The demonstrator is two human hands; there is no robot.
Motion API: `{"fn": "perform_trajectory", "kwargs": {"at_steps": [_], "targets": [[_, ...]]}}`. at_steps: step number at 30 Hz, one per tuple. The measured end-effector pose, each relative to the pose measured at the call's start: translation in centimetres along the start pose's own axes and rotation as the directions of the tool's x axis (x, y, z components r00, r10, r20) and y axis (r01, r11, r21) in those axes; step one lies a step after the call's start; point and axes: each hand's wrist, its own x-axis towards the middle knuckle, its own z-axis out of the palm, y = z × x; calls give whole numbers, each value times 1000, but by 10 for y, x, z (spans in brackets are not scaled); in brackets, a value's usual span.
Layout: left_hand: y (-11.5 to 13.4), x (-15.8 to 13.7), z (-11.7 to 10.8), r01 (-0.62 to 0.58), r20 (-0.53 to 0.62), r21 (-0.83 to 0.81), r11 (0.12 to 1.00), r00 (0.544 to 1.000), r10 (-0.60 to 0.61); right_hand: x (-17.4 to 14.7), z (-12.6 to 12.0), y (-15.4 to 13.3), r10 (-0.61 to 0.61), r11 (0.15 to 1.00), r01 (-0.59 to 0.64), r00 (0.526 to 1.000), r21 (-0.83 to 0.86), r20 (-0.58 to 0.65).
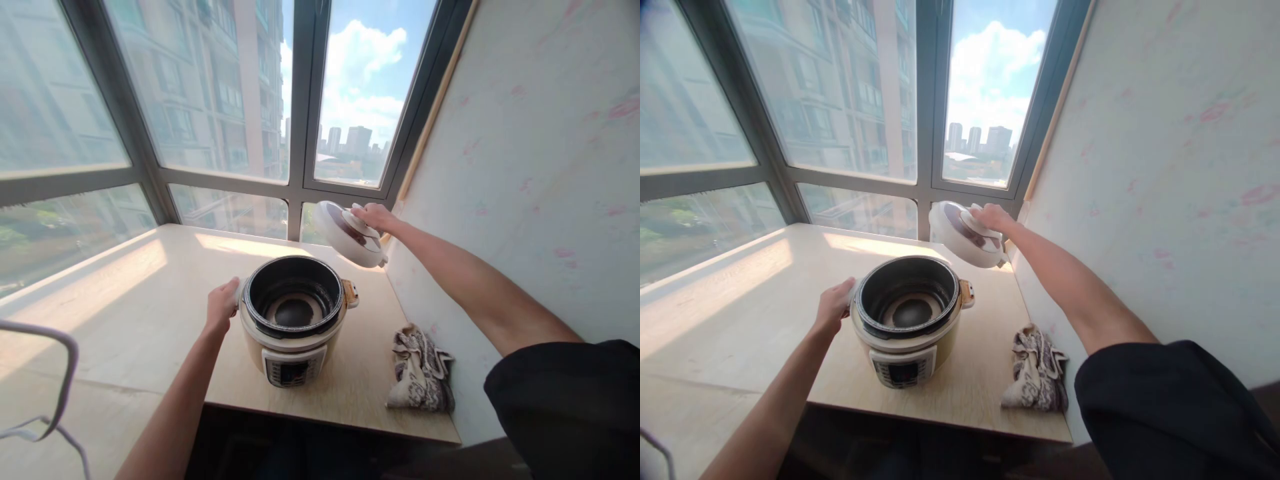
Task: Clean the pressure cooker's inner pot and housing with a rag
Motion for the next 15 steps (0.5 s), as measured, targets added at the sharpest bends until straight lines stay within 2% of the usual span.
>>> {"fn": "perform_trajectory", "kwargs": {"at_steps": [7,12,15], "targets": [[1,-2,0,10,-53,5,1000,999,-10,17,56,35,111,991,-106,991,-77,73],[5,-10,1,-2,-53,3,1000,999,2,25,109,51,135,989,-123,980,-85,145],[4,-9,1,-28,-78,68,997,996,34,27,141,58,153,986,-137,970,-92,190]]}}
